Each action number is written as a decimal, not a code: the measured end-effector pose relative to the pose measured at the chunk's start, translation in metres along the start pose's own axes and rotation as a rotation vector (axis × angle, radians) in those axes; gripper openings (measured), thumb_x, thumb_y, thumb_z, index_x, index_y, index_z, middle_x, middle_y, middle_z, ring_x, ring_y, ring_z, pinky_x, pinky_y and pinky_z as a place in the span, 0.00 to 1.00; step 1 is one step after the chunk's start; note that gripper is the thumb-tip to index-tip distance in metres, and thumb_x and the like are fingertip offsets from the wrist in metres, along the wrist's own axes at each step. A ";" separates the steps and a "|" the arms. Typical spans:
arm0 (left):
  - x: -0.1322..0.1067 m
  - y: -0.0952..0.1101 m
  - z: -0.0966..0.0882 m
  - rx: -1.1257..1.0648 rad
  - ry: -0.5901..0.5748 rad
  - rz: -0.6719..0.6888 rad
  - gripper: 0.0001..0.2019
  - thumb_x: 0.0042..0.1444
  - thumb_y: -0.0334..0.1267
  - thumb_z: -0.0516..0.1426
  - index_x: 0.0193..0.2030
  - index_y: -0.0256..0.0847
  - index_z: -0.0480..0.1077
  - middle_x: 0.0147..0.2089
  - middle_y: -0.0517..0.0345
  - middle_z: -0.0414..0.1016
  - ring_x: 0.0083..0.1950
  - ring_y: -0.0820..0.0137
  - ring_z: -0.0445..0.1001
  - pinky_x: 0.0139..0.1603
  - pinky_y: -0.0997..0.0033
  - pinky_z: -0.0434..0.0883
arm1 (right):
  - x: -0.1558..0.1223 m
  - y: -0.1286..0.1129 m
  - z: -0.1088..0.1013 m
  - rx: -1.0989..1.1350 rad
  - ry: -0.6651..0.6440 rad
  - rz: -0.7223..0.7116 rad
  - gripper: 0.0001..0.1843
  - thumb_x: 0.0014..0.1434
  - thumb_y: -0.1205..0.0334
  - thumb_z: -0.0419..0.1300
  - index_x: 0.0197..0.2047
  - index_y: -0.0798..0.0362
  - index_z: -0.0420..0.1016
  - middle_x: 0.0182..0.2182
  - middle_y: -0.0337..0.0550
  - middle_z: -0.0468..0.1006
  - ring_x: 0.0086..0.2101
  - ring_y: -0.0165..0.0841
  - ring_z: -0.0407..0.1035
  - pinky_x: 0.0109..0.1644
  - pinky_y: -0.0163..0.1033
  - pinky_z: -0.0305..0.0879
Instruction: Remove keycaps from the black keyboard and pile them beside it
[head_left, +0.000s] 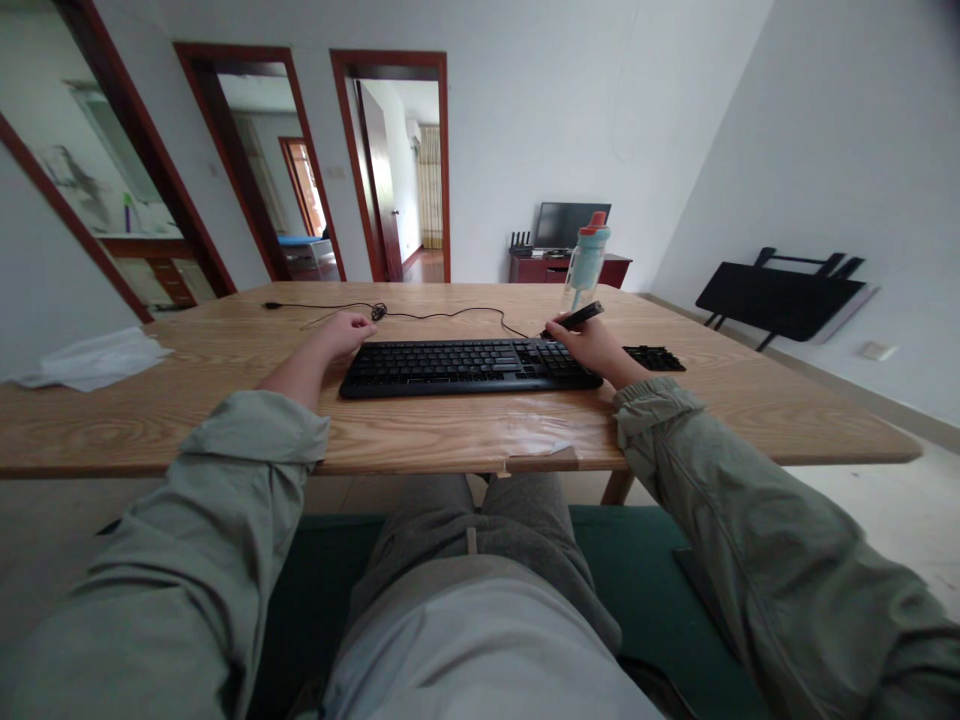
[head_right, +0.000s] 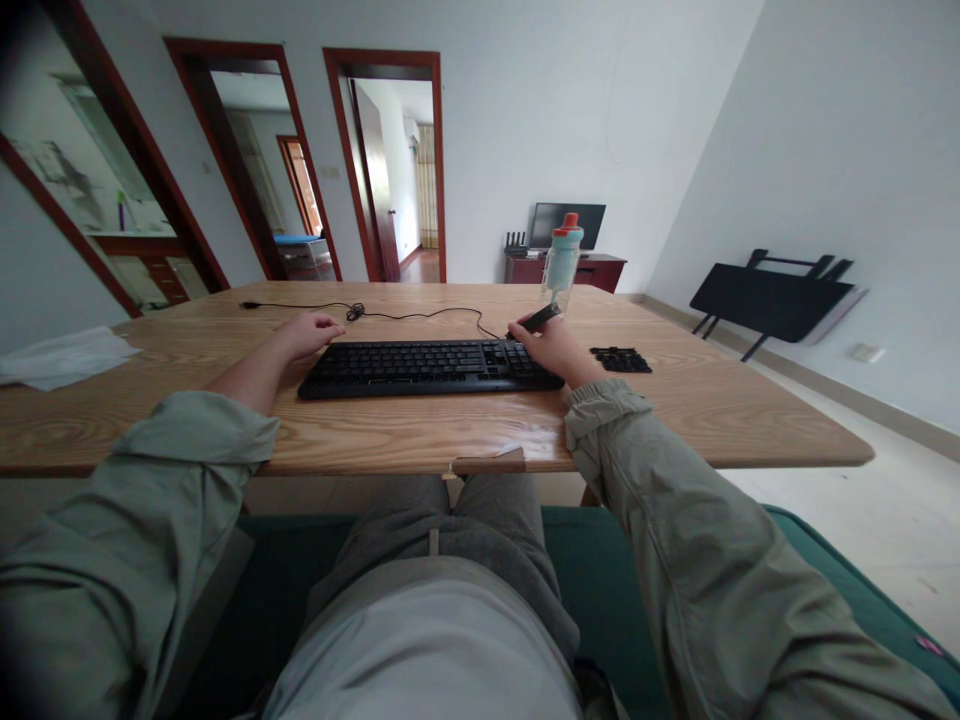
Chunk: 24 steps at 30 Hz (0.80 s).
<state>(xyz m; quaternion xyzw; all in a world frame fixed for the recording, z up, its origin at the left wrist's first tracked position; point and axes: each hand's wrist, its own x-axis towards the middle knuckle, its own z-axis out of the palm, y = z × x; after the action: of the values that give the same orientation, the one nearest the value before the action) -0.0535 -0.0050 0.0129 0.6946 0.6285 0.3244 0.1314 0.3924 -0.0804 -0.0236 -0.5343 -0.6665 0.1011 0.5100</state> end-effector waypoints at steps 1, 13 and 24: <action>0.000 0.000 0.000 0.001 -0.001 0.000 0.09 0.49 0.46 0.62 0.27 0.44 0.75 0.27 0.57 0.75 0.35 0.61 0.73 0.39 0.64 0.66 | 0.000 0.001 0.000 -0.014 0.004 -0.001 0.14 0.60 0.48 0.67 0.38 0.51 0.81 0.39 0.50 0.86 0.43 0.43 0.79 0.54 0.50 0.73; 0.002 -0.003 0.000 0.003 -0.004 0.029 0.08 0.49 0.45 0.61 0.28 0.44 0.75 0.29 0.56 0.77 0.37 0.60 0.74 0.39 0.65 0.68 | 0.000 0.001 -0.003 -0.065 -0.011 0.009 0.19 0.60 0.42 0.65 0.36 0.52 0.80 0.36 0.51 0.84 0.40 0.44 0.77 0.51 0.50 0.72; 0.005 -0.009 0.003 0.050 -0.014 0.041 0.12 0.49 0.49 0.61 0.31 0.43 0.77 0.28 0.57 0.74 0.35 0.62 0.72 0.36 0.66 0.65 | 0.001 -0.001 -0.003 0.123 0.020 0.074 0.27 0.61 0.36 0.65 0.41 0.55 0.79 0.31 0.49 0.83 0.33 0.38 0.77 0.41 0.43 0.76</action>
<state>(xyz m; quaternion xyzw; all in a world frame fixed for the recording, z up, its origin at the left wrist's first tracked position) -0.0590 0.0024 0.0074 0.7127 0.6212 0.3063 0.1116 0.3944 -0.0810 -0.0209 -0.5273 -0.6337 0.1553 0.5443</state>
